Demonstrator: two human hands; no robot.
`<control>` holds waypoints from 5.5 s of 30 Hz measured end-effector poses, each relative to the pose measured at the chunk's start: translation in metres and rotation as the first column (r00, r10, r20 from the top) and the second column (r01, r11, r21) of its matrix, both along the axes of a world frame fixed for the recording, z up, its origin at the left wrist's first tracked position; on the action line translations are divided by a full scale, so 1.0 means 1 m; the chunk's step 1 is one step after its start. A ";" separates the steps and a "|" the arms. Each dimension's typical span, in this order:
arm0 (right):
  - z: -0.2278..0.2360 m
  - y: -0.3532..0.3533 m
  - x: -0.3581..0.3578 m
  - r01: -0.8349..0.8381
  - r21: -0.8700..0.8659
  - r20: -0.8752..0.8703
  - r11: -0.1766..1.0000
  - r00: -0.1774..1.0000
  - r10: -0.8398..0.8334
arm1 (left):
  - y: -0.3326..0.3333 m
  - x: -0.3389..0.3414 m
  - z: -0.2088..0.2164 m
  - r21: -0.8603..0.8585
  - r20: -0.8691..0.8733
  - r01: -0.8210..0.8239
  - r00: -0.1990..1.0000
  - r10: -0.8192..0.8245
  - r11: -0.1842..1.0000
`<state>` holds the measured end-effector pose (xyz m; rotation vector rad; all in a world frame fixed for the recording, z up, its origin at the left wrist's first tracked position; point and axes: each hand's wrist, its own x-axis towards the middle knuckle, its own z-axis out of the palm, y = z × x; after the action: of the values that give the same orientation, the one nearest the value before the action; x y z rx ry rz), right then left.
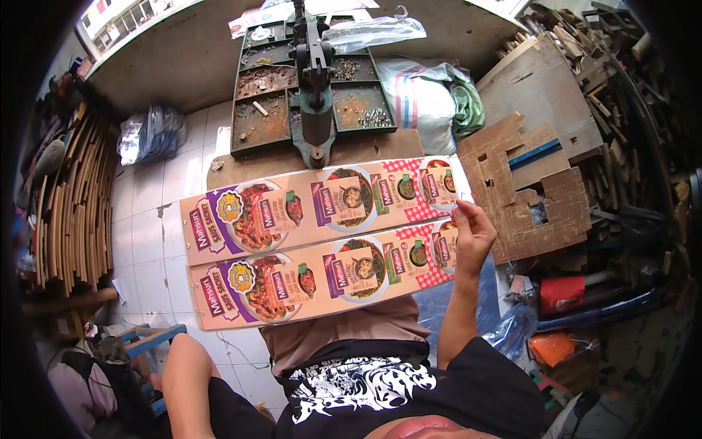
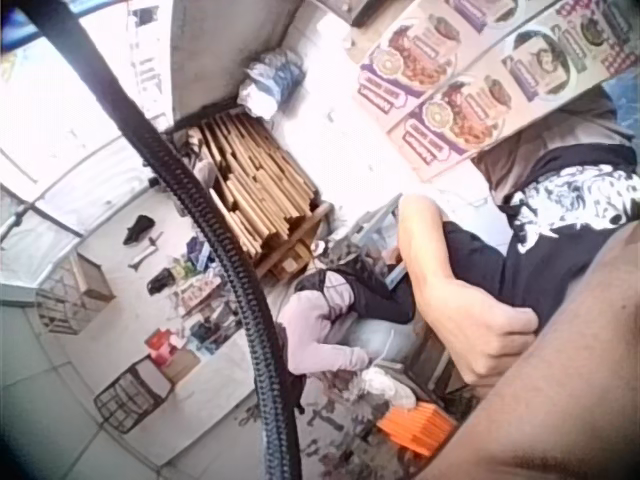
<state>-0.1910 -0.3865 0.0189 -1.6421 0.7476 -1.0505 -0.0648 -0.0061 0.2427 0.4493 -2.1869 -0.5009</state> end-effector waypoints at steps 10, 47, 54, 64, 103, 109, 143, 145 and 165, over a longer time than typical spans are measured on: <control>-0.020 -0.033 -0.003 0.123 -0.347 -0.405 0.930 0.875 -0.267 | -0.001 0.090 -0.122 0.425 -0.001 -0.901 0.088 0.996 0.080; -0.074 -0.110 -0.004 -0.009 0.309 -0.118 0.951 0.992 0.047 | 0.012 0.158 -0.241 0.709 0.380 -0.439 -0.421 0.824 -0.551; -0.076 -0.108 -0.006 0.005 0.233 -0.168 0.972 0.985 0.036 | 0.012 0.151 -0.233 0.614 0.461 -0.465 -0.445 0.768 -0.638; -0.072 -0.071 -0.081 0.023 0.417 -0.327 0.909 0.937 0.126 | 0.092 0.116 -0.251 0.673 0.496 -0.465 -0.294 0.817 -0.576; -0.059 -0.068 -0.075 -0.052 0.536 -0.217 0.843 0.956 0.197 | 0.072 0.095 -0.217 0.821 0.363 -0.356 -0.279 0.889 -0.447; -0.060 -0.064 -0.079 -0.042 0.537 -0.194 0.843 0.966 0.172 | 0.070 0.103 -0.211 0.800 0.397 -0.405 -0.196 0.897 -0.443; -0.067 -0.061 -0.077 -0.035 0.506 -0.124 0.862 0.986 0.113 | 0.071 0.100 -0.234 0.849 0.218 -0.402 -0.324 0.920 -0.343; -0.068 -0.062 -0.077 -0.081 0.475 -0.126 0.876 0.979 0.159 | 0.080 0.100 -0.239 0.825 0.280 -0.398 -0.326 0.903 -0.400; -0.057 -0.096 -0.039 -0.120 0.350 -0.159 0.929 0.970 0.185 | 0.066 0.118 -0.232 0.841 0.206 -0.430 -0.306 0.930 -0.327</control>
<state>-0.2303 -0.4826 -0.0377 -1.4846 0.8574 -0.6184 0.0535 0.0597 0.0103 1.8721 -0.1387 -0.3904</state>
